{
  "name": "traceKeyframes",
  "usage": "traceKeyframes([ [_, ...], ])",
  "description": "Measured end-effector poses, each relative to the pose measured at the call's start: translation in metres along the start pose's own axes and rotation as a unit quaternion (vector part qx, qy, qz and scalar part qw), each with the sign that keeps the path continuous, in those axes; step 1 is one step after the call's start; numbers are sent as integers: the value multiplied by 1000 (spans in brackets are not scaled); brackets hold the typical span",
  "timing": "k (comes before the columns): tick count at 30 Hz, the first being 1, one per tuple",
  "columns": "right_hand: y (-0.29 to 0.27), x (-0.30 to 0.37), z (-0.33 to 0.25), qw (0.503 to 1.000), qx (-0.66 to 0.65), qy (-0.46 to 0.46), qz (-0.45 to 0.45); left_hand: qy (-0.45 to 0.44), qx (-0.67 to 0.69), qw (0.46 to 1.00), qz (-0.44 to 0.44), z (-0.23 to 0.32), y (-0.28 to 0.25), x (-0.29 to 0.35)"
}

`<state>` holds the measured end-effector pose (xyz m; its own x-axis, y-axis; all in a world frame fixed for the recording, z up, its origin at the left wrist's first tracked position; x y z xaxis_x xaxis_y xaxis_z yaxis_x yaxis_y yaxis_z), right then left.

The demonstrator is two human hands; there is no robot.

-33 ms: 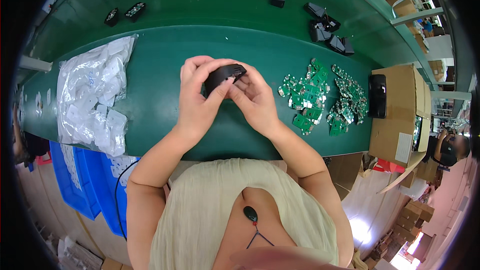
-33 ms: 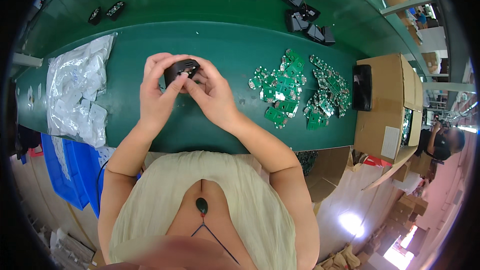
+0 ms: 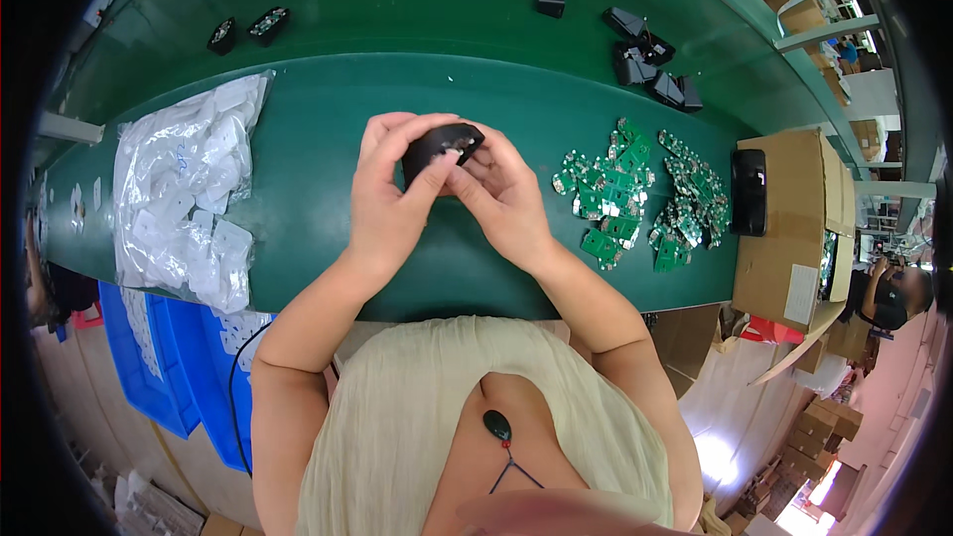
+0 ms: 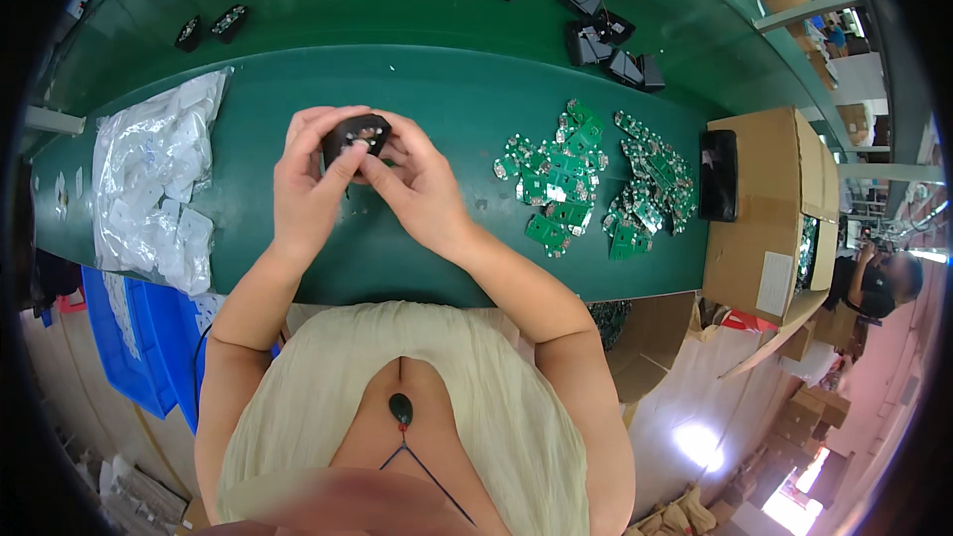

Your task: The person assembles small electronic circuit boards into plastic housings by hand.

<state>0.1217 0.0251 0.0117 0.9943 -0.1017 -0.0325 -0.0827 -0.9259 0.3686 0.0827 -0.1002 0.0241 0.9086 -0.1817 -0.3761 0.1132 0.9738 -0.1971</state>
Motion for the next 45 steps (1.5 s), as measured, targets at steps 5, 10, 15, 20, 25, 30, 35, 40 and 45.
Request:
traceKeyframes([
  [5,5,-24,-8,999,-25,-24,-15,-120,254,960,22,13,-4,-20],
  [10,-7,-60,-24,969,203,-137,-27,199,-201,959,-9,11,-30,-56],
  [15,-4,-98,-31,897,376,-217,-76,73,-63,995,-2,-12,-26,-71],
  [20,2,-143,-20,948,285,-135,-46,-116,213,967,77,-42,-20,-93],
  [25,16,-173,8,992,113,-33,41,-202,318,923,84,-81,-21,-124],
  [30,-15,-244,25,980,196,23,23,160,-338,919,120,-134,-80,-170],
  [35,-42,-292,35,905,415,92,-35,80,-617,782,-32,-176,-152,-198],
  [40,-53,-297,48,886,454,87,-21,-13,-623,777,-92,-189,-157,-212],
  [45,-67,-295,52,861,500,-58,64,275,-566,744,-223,-174,-141,-218],
])
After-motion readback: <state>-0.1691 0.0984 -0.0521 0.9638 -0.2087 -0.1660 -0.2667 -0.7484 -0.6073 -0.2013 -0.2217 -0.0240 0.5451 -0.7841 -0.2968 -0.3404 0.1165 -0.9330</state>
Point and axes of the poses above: each hand's wrist, its own x-axis away from the middle knuckle, its own y-axis out of the palm, z = x × y, the point moved 1 cm from there along -x, towards the middle knuckle, and after that the axes turned 8 degrees about z, right-handed, at the moved point
